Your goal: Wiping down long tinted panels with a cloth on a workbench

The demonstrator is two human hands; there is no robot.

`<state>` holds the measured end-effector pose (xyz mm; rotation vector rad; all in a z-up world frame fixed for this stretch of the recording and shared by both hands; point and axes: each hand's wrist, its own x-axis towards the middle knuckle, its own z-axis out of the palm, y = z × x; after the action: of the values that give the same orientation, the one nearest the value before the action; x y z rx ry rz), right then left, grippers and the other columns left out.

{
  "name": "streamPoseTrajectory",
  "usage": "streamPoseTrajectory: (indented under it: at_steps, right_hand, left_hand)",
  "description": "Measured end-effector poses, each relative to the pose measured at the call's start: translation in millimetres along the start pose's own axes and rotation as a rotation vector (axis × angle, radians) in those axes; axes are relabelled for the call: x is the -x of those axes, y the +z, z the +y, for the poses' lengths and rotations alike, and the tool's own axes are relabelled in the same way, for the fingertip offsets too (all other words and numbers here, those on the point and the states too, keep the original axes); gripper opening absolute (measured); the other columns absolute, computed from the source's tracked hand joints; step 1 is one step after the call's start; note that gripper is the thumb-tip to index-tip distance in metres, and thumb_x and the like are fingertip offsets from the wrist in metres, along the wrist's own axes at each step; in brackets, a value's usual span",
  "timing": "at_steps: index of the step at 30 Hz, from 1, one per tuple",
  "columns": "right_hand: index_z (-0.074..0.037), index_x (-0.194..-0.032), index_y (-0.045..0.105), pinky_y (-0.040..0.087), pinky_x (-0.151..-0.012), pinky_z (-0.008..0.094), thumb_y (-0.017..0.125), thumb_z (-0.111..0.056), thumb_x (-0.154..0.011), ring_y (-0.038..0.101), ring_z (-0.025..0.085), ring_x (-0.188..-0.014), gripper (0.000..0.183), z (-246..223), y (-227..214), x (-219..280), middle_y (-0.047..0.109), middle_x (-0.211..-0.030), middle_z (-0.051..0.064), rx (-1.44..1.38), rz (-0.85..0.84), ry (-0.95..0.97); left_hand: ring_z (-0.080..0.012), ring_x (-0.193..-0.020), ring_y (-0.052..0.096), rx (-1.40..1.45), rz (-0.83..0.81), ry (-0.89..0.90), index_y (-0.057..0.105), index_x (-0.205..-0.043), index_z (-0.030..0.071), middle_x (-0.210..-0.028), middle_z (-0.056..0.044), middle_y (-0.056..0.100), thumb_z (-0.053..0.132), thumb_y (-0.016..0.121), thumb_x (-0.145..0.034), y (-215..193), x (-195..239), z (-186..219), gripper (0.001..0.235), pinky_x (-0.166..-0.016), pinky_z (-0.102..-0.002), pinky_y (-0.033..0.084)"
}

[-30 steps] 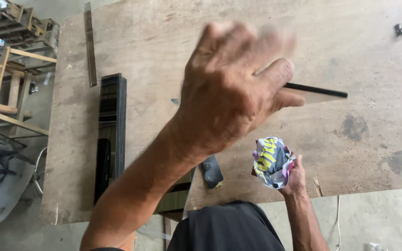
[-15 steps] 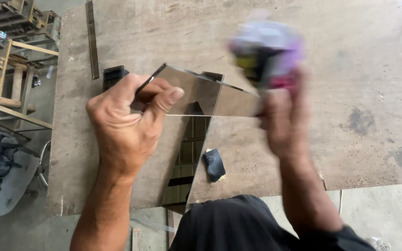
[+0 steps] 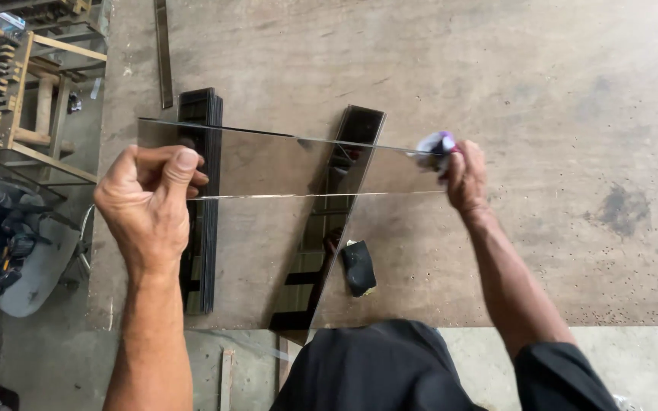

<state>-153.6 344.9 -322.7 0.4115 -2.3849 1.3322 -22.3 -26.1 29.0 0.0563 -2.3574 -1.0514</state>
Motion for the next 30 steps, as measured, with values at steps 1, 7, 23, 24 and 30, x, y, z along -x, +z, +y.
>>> streamPoseTrajectory:
  at_steps: [1,7,23,24,30]
  right_hand:
    - [-0.005,-0.096,0.054,0.038,-0.080,0.041,0.029,-0.029,-0.111,0.045,0.027,-0.090,0.038,32,-4,6,0.053,-0.095,0.012,0.008,-0.027,0.105]
    - [-0.002,-0.115,0.056,0.051,-0.067,0.041,0.029,-0.034,-0.114,0.060,0.029,-0.091,0.042,46,-49,-1,0.063,-0.103,0.018,0.088,0.005,0.375]
    - [-0.006,-0.109,0.069,0.050,-0.064,0.031,0.075,-0.025,-0.100,0.059,0.015,-0.078,0.022,-153,-88,-43,0.066,-0.093,0.003,-0.122,-0.063,0.015]
    - [-0.006,-0.109,0.069,0.050,-0.064,0.031,0.075,-0.025,-0.100,0.059,0.015,-0.078,0.022,-166,-85,-40,0.066,-0.093,0.003,-0.115,-0.059,0.018]
    - [-0.008,-0.104,0.070,0.064,-0.063,0.028,0.074,-0.015,-0.098,0.074,0.014,-0.074,0.010,-227,-27,-28,0.074,-0.083,0.008,-0.818,0.262,0.417]
  left_hand:
    - [-0.0197,-0.069,0.072,0.021,0.000,-0.018,0.064,-0.094,-0.001,-0.088,-0.012,0.072,0.018,0.072,-0.108,0,-1,-4,0.025,-0.059,-0.027,0.057]
    - [-0.0188,-0.070,0.072,0.061,-0.003,-0.066,0.064,-0.095,0.000,-0.087,-0.013,0.072,0.020,0.073,-0.108,-1,-8,-22,0.025,-0.056,-0.026,0.058]
    - [-0.0254,-0.137,0.062,0.037,0.276,0.261,0.014,-0.161,0.019,-0.146,-0.012,0.053,0.079,0.057,-0.100,105,-51,33,0.095,-0.123,-0.047,0.064]
    - [-0.0254,-0.137,0.062,0.044,0.273,0.262,0.014,-0.161,0.019,-0.146,-0.012,0.053,0.079,0.057,-0.100,118,-32,37,0.095,-0.123,-0.047,0.064]
    - [-0.0395,-0.099,0.074,0.312,-0.317,-0.342,0.065,-0.112,0.017,-0.100,-0.012,0.076,0.069,0.052,-0.098,181,56,25,0.056,-0.085,-0.052,0.059]
